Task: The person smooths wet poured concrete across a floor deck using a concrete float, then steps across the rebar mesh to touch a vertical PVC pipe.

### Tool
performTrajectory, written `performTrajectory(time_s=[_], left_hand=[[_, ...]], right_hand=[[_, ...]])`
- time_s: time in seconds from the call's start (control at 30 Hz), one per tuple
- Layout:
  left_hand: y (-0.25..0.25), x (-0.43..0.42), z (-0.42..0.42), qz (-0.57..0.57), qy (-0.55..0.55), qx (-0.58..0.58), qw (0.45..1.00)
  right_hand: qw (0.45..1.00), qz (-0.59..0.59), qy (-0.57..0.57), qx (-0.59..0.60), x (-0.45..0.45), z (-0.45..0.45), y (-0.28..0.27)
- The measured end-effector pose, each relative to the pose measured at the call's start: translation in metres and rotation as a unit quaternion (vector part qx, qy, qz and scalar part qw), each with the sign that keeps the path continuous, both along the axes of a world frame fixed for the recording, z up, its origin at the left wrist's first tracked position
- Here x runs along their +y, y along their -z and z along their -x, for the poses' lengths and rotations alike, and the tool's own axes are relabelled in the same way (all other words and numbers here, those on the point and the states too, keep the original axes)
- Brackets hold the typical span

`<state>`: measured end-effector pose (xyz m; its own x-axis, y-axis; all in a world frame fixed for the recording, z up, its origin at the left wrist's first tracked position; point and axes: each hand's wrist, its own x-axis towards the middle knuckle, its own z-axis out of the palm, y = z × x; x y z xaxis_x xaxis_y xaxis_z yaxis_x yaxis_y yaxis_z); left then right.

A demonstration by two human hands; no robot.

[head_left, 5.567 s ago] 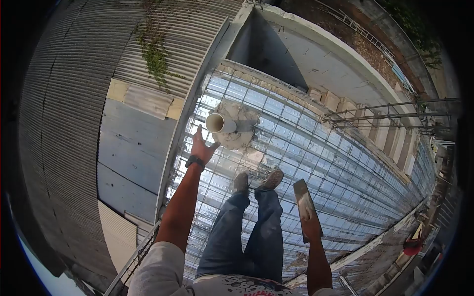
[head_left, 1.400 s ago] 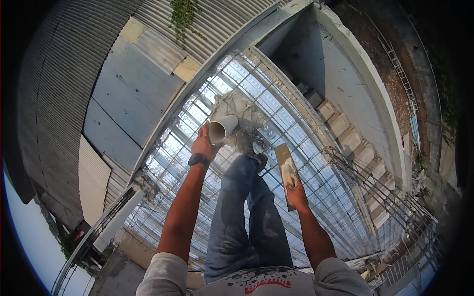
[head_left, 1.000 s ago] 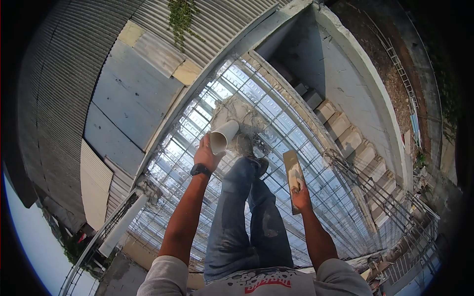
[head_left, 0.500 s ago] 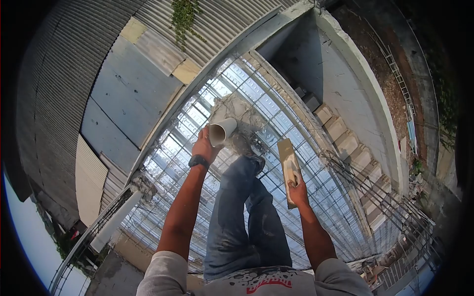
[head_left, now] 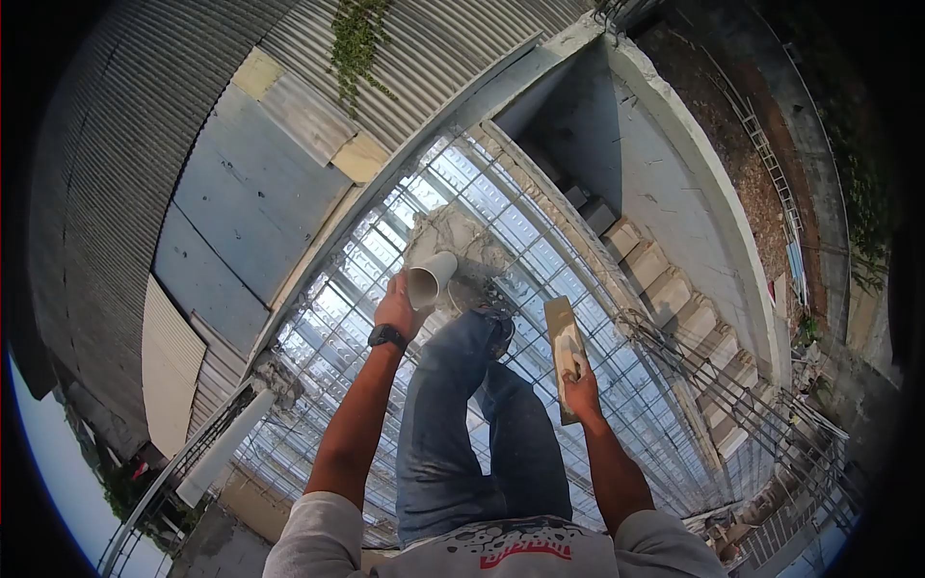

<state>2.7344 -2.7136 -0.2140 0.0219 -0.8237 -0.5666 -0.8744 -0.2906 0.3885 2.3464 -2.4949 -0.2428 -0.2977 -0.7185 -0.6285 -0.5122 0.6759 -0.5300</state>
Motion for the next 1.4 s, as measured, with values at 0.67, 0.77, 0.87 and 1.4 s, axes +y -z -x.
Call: performTrajectory(time_s=[0.67,0.77,0.87,1.4], left_hand=[[0.007,0.005,0.002,-0.002,0.017,-0.039,0.999],[-0.012,-0.002,0.007,-0.020,0.018,-0.047,0.999],[-0.008,0.000,0.003,0.002,0.017,-0.026,1.000],[-0.007,0.001,0.002,-0.001,-0.007,-0.022,1.000]], right_hand=[[0.998,-0.051,0.018,-0.013,0.058,-0.005,-0.013],[0.998,-0.061,0.008,-0.006,0.058,-0.014,-0.012],[0.994,-0.098,0.029,-0.023,0.038,-0.024,-0.016],[0.999,-0.004,-0.046,-0.015,-0.047,-0.049,-0.033]])
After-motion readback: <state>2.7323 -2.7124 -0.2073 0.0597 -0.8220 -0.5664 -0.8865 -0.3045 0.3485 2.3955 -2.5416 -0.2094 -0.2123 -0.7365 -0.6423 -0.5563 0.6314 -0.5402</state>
